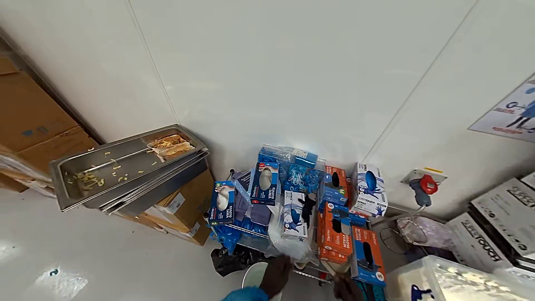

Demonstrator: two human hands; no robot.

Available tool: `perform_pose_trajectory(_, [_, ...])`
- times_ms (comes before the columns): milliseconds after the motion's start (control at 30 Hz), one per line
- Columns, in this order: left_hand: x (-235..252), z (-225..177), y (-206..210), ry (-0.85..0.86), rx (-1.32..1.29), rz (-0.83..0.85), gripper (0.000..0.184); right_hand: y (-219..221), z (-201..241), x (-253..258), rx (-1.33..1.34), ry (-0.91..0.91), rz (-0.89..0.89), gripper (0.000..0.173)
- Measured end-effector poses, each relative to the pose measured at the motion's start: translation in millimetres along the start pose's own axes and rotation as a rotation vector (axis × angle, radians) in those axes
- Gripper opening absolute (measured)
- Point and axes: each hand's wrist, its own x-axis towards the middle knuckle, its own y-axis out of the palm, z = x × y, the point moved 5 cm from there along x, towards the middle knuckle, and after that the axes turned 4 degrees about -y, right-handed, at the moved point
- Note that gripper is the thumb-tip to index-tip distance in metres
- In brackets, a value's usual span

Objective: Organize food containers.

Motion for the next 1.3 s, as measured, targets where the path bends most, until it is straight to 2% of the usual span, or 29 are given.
perform_pose_trajectory(67, [55,20,-40,-0.082,-0.008,-0.125,0.039,32,35,42,-0.001,-0.105,0.032,0.021])
perform_pose_trajectory(133, [96,19,-99,-0.148,0.026,-0.236,0.033,65,66,78,0.014,-0.186,0.100,0.029])
perform_pose_trajectory(233, [133,45,-168,-0.207,0.047,-0.398,0.029,114,100,126,-0.023,-0.265,0.213,0.030])
perform_pose_trajectory(333, [149,78,-208,-0.219,0.055,-0.457,0.032,153,130,169,-0.098,-0.309,0.291,0.026])
perform_pose_trajectory(400, [158,92,-216,-0.234,0.080,-0.431,0.043,173,145,202,-0.171,-0.335,0.299,0.026])
perform_pose_trajectory(467, [167,102,-206,-0.334,0.156,-0.357,0.072,193,157,238,-0.281,-0.367,0.314,0.028])
perform_pose_trajectory(533, [176,98,-188,-0.458,0.239,-0.315,0.106,215,168,277,-0.426,-0.425,0.351,0.027])
perform_pose_trajectory(567, [181,92,-183,-0.513,0.258,-0.292,0.117,228,174,295,-0.507,-0.435,0.385,0.028])
perform_pose_trajectory(667, [193,78,-166,-0.630,0.269,-0.277,0.128,268,183,330,-0.806,-0.403,0.526,0.035])
perform_pose_trajectory(767, [201,80,-153,-0.673,0.281,-0.304,0.125,294,183,341,-1.152,-0.348,0.636,0.050])
perform_pose_trajectory(867, [206,95,-153,-0.643,0.231,-0.294,0.118,307,163,352,-1.245,-0.409,0.636,0.053])
perform_pose_trajectory(1000, [211,122,-165,-0.578,0.086,-0.241,0.101,322,151,359,-1.234,-0.480,0.588,0.039])
perform_pose_trajectory(1133, [216,149,-180,-0.487,-0.021,-0.205,0.099,335,144,363,-1.187,-0.543,0.550,0.029])
perform_pose_trajectory(1200, [217,160,-188,-0.435,-0.045,-0.210,0.090,332,151,365,-1.096,-0.497,0.593,0.027])
perform_pose_trajectory(1300, [222,166,-203,-0.386,0.000,-0.172,0.076,320,161,373,-0.860,-0.485,0.564,0.026])
